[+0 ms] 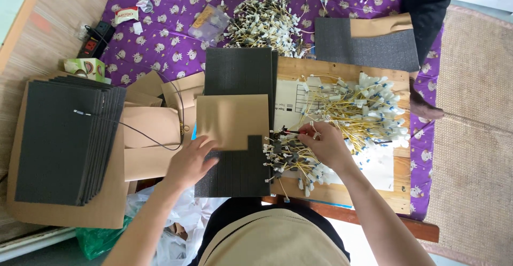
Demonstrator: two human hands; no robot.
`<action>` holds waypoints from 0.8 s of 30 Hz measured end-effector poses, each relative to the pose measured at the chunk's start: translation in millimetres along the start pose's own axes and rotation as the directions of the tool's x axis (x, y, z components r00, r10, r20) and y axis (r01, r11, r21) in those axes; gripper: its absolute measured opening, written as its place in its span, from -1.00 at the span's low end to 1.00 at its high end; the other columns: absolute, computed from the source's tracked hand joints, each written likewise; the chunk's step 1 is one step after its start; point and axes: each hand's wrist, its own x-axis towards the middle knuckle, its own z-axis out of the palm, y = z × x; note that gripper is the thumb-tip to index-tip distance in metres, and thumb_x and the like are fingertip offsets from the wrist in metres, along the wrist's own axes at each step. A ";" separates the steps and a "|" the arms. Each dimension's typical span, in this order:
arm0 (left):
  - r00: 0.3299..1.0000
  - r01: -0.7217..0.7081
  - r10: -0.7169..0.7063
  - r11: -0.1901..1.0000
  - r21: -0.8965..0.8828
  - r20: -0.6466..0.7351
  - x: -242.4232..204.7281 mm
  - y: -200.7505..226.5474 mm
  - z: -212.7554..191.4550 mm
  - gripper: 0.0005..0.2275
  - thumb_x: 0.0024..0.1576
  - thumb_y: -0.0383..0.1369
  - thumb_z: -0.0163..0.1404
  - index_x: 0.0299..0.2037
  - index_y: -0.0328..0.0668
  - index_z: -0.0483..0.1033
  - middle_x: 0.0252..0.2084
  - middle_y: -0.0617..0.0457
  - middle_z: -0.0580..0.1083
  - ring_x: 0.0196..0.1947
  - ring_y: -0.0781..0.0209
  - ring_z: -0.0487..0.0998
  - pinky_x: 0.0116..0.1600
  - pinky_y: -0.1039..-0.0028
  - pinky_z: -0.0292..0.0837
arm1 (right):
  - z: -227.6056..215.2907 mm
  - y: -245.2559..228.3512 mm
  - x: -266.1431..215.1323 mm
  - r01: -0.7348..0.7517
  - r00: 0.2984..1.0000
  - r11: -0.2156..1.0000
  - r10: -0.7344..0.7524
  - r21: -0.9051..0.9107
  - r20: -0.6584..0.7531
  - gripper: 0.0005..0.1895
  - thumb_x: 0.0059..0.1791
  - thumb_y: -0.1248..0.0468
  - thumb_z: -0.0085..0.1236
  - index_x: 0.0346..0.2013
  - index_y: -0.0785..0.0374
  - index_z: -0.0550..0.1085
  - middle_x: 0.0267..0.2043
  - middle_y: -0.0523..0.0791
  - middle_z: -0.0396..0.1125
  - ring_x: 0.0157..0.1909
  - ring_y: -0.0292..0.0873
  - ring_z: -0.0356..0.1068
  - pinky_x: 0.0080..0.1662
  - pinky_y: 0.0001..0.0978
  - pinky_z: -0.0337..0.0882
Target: Assembling small cable harnesses by hand on a floor-level workspace
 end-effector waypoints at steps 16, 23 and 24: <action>0.914 0.018 0.058 0.983 0.184 -0.401 -26.6 -47.0 55.7 -0.51 -0.14 0.19 0.10 -0.42 -0.04 0.30 -0.06 0.15 0.38 -0.33 0.27 0.58 -0.30 0.61 0.51 | -6.0 -1.2 -2.3 -0.020 0.999 0.998 0.022 -0.056 0.038 -0.76 -0.11 0.16 0.24 -0.17 0.08 0.61 -0.37 -0.08 0.46 -0.33 -0.06 0.40 -0.11 -0.20 0.35; 0.822 0.075 0.028 0.985 0.156 -0.569 -29.5 -41.8 42.7 -0.38 -0.36 0.25 0.18 -0.45 -0.12 0.29 -0.12 -0.01 0.28 -0.24 -0.01 0.51 -0.14 0.31 0.45 | -8.3 -1.1 -0.6 -0.035 0.998 0.999 0.035 -0.001 0.053 -0.76 -0.12 0.19 0.23 -0.18 0.13 0.61 -0.48 -0.07 0.41 -0.37 -0.09 0.35 -0.17 -0.25 0.33; 0.832 0.064 -0.002 0.994 0.093 -0.555 -29.9 -38.6 37.0 -0.38 -0.38 0.21 0.23 -0.44 -0.16 0.30 -0.12 -0.07 0.30 -0.24 -0.10 0.51 -0.15 0.20 0.46 | -8.9 -2.6 -0.8 -0.035 0.997 0.999 0.034 0.022 0.063 -0.77 -0.11 0.21 0.23 -0.19 0.15 0.61 -0.52 -0.07 0.39 -0.40 -0.12 0.33 -0.20 -0.29 0.31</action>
